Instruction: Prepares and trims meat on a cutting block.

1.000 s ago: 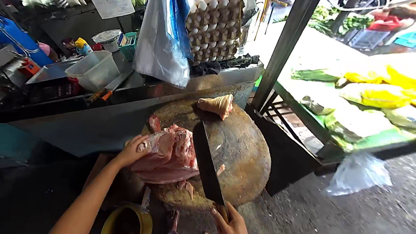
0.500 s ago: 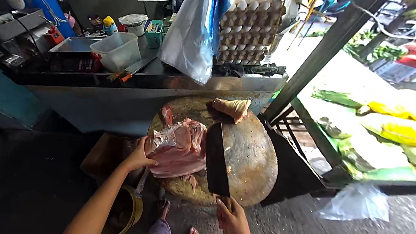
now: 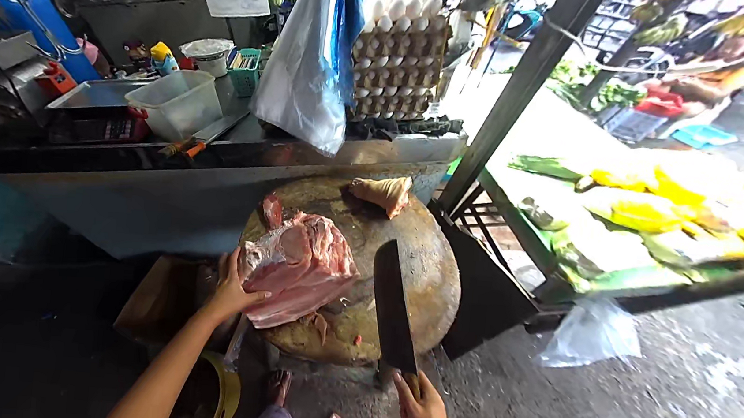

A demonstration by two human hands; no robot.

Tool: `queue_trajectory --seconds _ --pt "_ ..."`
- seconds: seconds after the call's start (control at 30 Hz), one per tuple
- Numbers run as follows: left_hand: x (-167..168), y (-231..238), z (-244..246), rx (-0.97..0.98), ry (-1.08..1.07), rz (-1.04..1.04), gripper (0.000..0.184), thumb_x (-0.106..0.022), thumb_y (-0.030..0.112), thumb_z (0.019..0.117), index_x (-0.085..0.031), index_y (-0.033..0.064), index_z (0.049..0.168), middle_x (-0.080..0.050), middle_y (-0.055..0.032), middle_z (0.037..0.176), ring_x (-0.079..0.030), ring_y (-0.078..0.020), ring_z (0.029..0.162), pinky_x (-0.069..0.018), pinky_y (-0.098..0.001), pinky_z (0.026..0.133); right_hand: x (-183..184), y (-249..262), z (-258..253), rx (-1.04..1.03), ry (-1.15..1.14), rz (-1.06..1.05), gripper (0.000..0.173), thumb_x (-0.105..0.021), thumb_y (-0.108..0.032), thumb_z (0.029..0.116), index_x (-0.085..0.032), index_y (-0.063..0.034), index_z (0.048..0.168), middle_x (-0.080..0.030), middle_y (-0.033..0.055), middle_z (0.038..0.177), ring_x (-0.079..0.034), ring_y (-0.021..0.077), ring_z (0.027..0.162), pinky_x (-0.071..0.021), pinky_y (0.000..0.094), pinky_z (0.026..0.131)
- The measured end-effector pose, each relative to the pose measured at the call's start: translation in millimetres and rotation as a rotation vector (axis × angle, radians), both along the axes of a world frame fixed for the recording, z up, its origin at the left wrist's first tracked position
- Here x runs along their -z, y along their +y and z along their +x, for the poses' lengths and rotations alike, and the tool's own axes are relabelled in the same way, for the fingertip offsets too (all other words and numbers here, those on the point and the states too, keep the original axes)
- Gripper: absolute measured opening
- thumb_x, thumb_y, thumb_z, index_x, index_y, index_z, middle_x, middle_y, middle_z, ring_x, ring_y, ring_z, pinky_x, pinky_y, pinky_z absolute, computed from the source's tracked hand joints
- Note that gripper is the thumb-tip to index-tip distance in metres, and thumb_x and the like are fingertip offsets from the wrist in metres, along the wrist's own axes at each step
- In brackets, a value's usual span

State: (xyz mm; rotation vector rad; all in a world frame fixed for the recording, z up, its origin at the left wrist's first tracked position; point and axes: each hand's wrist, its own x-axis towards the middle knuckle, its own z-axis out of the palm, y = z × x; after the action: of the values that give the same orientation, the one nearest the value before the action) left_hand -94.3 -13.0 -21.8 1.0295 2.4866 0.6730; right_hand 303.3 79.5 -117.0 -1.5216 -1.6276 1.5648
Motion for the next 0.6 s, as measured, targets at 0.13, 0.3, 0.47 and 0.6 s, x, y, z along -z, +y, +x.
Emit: queue_trajectory --seconds 0.13,0.3,0.47,0.6 --pt "-3.7 24.5 45.4 0.051 0.378 0.167 0.107 -0.078 0.060 0.0779 -0.036 0.0014 0.157 -0.028 -0.0304 0.163 -0.023 -0.0535 0.151 -0.0203 -0.0722 0.117 12.9 -7.1 19.7 -0.032 -0.213 -0.059 0.034 -0.067 -0.028 0.1009 -0.062 0.0026 0.113 -0.063 0.0118 0.071 -0.062 0.0216 0.056 -0.0545 0.0425 0.060" --pt "-26.3 80.2 66.8 0.119 0.368 -0.180 0.086 -0.062 0.059 0.0929 -0.037 0.0112 0.159 -0.029 -0.0262 0.164 -0.023 -0.0497 0.152 -0.0184 -0.0680 0.119 24.2 -5.0 22.0 -0.022 -0.254 -0.166 0.033 -0.066 -0.029 0.1021 -0.060 0.0007 0.115 -0.063 0.0111 0.072 -0.062 0.0208 0.056 -0.0550 0.0404 0.059" --pt "-37.3 100.2 57.5 0.162 0.396 -0.306 0.081 -0.066 0.045 0.0922 -0.040 -0.0007 0.154 -0.043 -0.0298 0.153 -0.047 -0.0465 0.138 -0.0384 -0.0592 0.111 23.2 12.8 27.9 -0.020 -0.253 -0.297 0.036 -0.064 -0.031 0.1033 -0.058 -0.0011 0.122 -0.063 0.0107 0.072 -0.062 0.0193 0.055 -0.0551 0.0372 0.056" --pt "-50.3 102.2 53.5 0.207 0.387 -0.349 0.074 -0.064 0.041 0.0937 -0.045 -0.0029 0.150 -0.052 -0.0283 0.145 -0.058 -0.0438 0.127 -0.0464 -0.0569 0.104 26.4 12.8 29.3 -0.008 -0.239 -0.329 0.040 -0.063 -0.031 0.1040 -0.055 -0.0002 0.128 -0.063 0.0111 0.074 -0.062 0.0196 0.055 -0.0558 0.0374 0.057"
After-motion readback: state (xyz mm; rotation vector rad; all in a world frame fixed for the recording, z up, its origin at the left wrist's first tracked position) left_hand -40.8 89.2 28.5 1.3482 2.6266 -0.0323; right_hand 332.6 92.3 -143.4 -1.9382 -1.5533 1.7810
